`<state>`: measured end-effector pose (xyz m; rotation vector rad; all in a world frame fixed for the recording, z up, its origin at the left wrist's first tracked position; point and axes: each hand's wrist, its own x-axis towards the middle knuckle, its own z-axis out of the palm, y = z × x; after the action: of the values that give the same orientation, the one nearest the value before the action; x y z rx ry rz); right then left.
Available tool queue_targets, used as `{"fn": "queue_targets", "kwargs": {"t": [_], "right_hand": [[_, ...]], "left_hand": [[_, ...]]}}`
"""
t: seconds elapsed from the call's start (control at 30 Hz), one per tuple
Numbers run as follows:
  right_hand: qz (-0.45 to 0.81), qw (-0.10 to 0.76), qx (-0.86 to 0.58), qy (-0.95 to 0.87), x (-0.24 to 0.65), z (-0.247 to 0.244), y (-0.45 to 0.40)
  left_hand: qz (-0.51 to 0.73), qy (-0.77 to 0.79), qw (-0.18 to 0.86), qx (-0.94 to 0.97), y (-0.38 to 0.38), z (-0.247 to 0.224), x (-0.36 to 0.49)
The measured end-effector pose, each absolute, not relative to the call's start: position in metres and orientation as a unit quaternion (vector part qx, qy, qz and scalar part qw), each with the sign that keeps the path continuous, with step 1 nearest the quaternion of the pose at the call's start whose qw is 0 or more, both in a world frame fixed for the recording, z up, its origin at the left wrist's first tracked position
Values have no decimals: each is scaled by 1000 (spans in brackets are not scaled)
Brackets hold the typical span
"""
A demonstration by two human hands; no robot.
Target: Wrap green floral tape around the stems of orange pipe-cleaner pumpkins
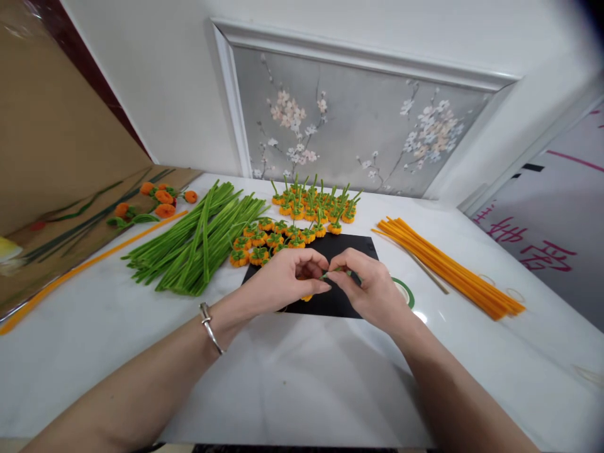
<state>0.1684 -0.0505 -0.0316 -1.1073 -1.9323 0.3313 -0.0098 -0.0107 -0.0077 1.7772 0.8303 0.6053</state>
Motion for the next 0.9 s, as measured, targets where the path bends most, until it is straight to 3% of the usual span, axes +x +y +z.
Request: {"fn": "queue_targets", "kwargs": {"t": [0.33, 0.9], "right_hand": [[119, 409, -396, -813, 170, -33, -52], [112, 419, -377, -818, 170, -27, -54]], "left_hand": [[224, 361, 503, 753, -10, -5, -12], [200, 276, 663, 666, -7, -5, -20]]}}
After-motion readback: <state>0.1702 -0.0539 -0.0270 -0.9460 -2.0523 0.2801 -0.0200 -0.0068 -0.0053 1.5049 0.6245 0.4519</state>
